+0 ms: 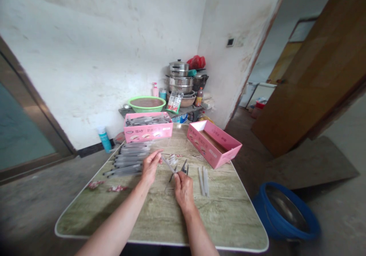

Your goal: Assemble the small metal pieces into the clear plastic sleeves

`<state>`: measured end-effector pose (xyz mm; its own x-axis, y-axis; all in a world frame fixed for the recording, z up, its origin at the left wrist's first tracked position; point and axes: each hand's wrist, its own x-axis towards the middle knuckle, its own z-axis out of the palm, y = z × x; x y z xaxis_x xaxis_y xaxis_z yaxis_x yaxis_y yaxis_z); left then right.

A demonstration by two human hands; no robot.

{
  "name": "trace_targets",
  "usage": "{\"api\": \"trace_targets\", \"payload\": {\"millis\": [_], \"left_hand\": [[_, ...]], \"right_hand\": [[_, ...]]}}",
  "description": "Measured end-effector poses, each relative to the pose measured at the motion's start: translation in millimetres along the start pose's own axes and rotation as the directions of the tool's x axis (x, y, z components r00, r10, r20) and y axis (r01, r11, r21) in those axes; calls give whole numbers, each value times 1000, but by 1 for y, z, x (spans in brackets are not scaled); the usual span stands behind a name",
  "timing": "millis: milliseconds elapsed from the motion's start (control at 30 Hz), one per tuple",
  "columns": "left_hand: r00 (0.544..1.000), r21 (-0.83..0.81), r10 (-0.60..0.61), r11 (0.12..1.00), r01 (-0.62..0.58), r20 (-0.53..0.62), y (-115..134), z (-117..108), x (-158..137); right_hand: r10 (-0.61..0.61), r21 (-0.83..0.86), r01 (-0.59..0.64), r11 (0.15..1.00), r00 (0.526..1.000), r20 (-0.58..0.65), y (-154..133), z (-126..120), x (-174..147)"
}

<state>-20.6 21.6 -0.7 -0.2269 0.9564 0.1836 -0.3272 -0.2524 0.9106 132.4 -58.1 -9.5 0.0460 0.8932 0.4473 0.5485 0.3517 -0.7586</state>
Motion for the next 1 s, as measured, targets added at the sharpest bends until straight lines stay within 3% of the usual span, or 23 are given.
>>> {"api": "trace_targets", "payload": {"millis": [133, 267, 367, 433, 533, 667, 767, 867, 1000], "left_hand": [[999, -41, -2, 999, 4, 40, 1, 0, 0], [997, -59, 14, 998, -10, 75, -1, -1, 0], [996, -56, 28, 998, -24, 80, -1, 0, -1], [996, -42, 34, 999, -30, 80, 0, 0, -2], [995, 7, 50, 999, -50, 87, 4, 2, -5], [991, 39, 66, 997, -71, 120, 9, 3, -7], [990, 40, 75, 996, -80, 119, 9, 1, -5], [991, 18, 128, 992, -129, 33, 7, -4, 1], [978, -77, 171, 980, -181, -121, 10, -11, 9]], "right_hand": [[171, 230, -192, 954, 979, 108, 4, 0, 0], [305, 488, -399, 776, 915, 263, 4, 1, 0], [338, 597, -466, 653, 885, 321, 2, 0, 1], [339, 621, -477, 622, 879, 336, 2, -1, 1], [333, 603, -444, 663, 896, 294, 5, -1, 2], [293, 457, -339, 822, 941, 172, 5, 0, 3], [190, 266, -207, 941, 978, 86, -1, -2, 3], [81, 84, -78, 993, 996, -31, -8, -6, 1], [29, -36, -35, 999, 987, -158, -9, -9, -3]]}}
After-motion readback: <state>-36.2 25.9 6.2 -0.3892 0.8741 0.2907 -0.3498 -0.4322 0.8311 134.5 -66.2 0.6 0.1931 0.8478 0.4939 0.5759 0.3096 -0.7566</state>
